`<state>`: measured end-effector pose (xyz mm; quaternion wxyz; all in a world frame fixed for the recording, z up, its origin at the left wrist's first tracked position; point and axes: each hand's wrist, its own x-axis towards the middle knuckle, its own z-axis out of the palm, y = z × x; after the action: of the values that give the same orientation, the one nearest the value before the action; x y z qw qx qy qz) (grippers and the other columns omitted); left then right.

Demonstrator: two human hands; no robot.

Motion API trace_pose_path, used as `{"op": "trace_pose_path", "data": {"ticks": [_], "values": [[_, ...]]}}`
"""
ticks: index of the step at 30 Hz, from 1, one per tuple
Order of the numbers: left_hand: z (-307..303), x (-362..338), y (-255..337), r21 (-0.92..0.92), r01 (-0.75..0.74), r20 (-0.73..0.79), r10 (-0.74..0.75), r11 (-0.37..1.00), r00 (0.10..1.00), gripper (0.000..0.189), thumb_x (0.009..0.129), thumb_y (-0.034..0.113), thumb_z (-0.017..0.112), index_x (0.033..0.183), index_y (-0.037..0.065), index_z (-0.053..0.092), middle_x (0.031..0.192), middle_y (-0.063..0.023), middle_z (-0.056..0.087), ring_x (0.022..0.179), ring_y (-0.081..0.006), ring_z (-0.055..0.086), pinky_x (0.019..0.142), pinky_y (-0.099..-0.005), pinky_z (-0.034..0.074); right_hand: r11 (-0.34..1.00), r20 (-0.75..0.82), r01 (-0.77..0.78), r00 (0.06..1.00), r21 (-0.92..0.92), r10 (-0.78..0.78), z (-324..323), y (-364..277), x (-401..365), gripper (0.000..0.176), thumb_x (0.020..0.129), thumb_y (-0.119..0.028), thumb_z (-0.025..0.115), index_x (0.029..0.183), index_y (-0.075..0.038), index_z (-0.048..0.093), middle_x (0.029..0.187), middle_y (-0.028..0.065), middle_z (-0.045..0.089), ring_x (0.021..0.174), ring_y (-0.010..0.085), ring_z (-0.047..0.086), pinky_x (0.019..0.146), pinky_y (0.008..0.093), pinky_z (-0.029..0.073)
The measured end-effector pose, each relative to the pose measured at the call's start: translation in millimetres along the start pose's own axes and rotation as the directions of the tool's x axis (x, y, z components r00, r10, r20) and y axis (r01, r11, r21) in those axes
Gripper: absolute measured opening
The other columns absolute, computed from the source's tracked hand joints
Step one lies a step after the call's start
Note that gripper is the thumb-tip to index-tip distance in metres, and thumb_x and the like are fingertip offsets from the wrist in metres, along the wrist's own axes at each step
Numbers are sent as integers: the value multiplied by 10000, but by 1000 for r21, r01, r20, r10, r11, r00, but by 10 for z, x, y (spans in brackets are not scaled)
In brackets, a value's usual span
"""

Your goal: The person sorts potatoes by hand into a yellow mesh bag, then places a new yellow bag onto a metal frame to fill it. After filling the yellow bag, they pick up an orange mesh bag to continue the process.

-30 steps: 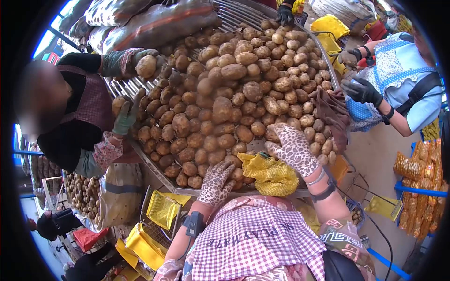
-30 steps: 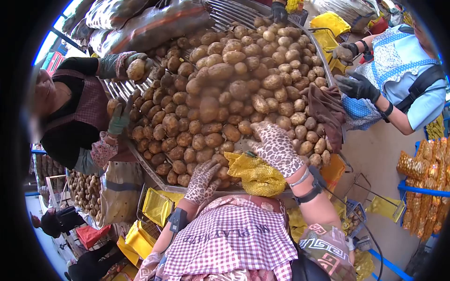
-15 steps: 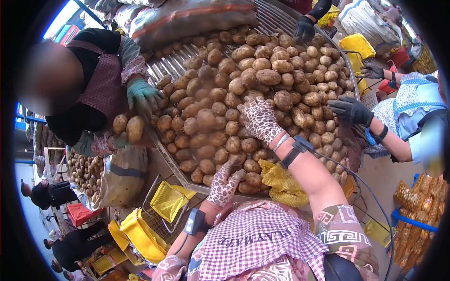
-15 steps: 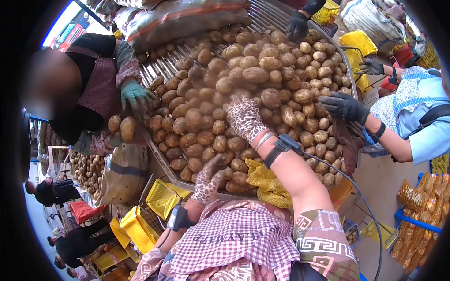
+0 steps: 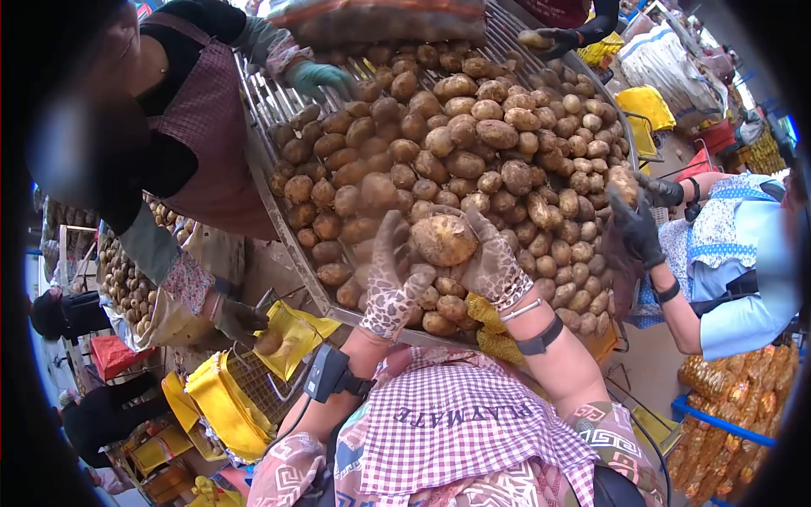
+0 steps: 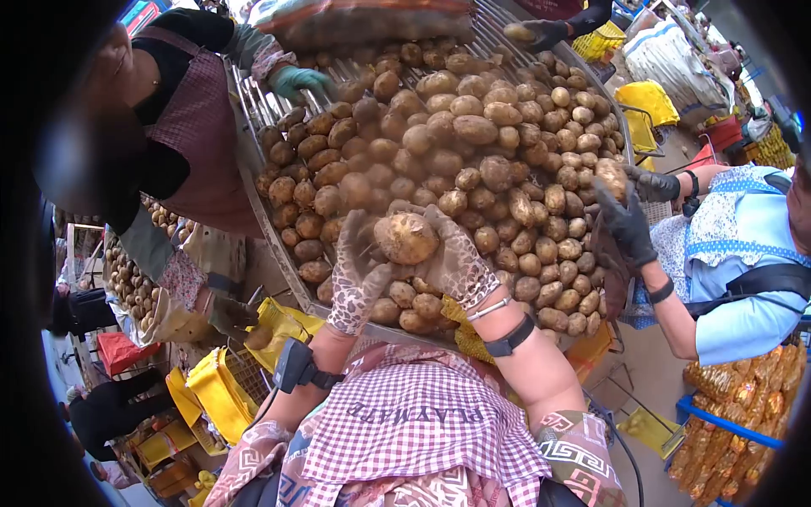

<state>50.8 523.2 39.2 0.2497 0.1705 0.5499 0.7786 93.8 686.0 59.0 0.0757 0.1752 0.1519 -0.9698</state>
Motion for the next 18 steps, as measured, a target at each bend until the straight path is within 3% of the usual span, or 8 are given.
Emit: {"op": "trace_pose_path", "data": {"ticks": [2, 4, 5, 9, 12, 14, 18], "values": [[73, -18, 138, -44, 14, 2, -14, 999, 1000, 959, 738, 306, 796, 1470, 92, 214, 1428, -170, 327, 1304, -261, 369, 1076, -387, 318, 1000, -35, 4, 999, 11, -3, 42, 106, -43, 469, 974, -365, 417, 1310, -39, 451, 1257, 133, 543, 1099, 269, 579, 872, 451, 536], [65, -29, 172, 100, -63, 92, 54, 993, 994, 940, 732, 294, 799, 1448, 32, 249, 1402, -167, 367, 1301, -257, 373, 1067, -366, 331, 988, -36, -40, 998, 150, 46, 96, 211, -115, 455, 975, -372, 417, 1289, -47, 469, 1237, 120, 558, 1084, 252, 588, 893, 411, 532], [-29, -28, 122, 245, -113, 127, 83, 963, 988, 890, 746, 240, 796, 1434, 26, 274, 1377, -127, 400, 1265, -215, 415, 1041, -343, 373, 996, -22, 17, 1000, 84, -16, 109, 257, -148, 459, 975, -394, 411, 1274, -52, 476, 1211, 113, 574, 1068, 248, 597, 884, 398, 538], [-57, -133, 380, 318, -95, 143, 51, 943, 988, 810, 751, 228, 790, 1396, 11, 351, 1348, -130, 449, 1232, -215, 454, 1033, -343, 383, 983, -147, -23, 988, 181, 50, 145, 407, -183, 482, 970, -420, 414, 1270, -48, 476, 1189, 112, 584, 1057, 252, 603, 880, 398, 540], [-80, -164, 489, 379, -77, 116, 35, 922, 993, 719, 753, 261, 778, 1332, -5, 444, 1280, -153, 533, 1190, -227, 510, 1010, -336, 400, 989, -120, -42, 991, 145, 60, 136, 457, -235, 495, 967, -432, 421, 1267, -43, 477, 1179, 113, 587, 1058, 258, 602, 871, 421, 542], [-130, -144, 539, 482, -257, 196, 183, 838, 963, 583, 800, 252, 731, 1277, 1, 511, 1191, -143, 604, 1119, -221, 568, 968, -333, 438, 994, 37, -46, 998, 101, 42, 317, 462, -316, 436, 953, -379, 473, 1258, -69, 493, 1180, 120, 584, 1089, 251, 583, 905, 394, 524], [-175, -127, 513, 453, -202, 183, 131, 868, 974, 444, 866, 250, 652, 1226, 7, 561, 1146, -142, 632, 1058, -208, 598, 932, -323, 455, 998, -46, 44, 998, -39, -46, 285, 556, -352, 430, 944, -376, 494, 1243, -68, 505, 1176, 116, 590, 1077, 258, 590, 901, 436, 523]]}}
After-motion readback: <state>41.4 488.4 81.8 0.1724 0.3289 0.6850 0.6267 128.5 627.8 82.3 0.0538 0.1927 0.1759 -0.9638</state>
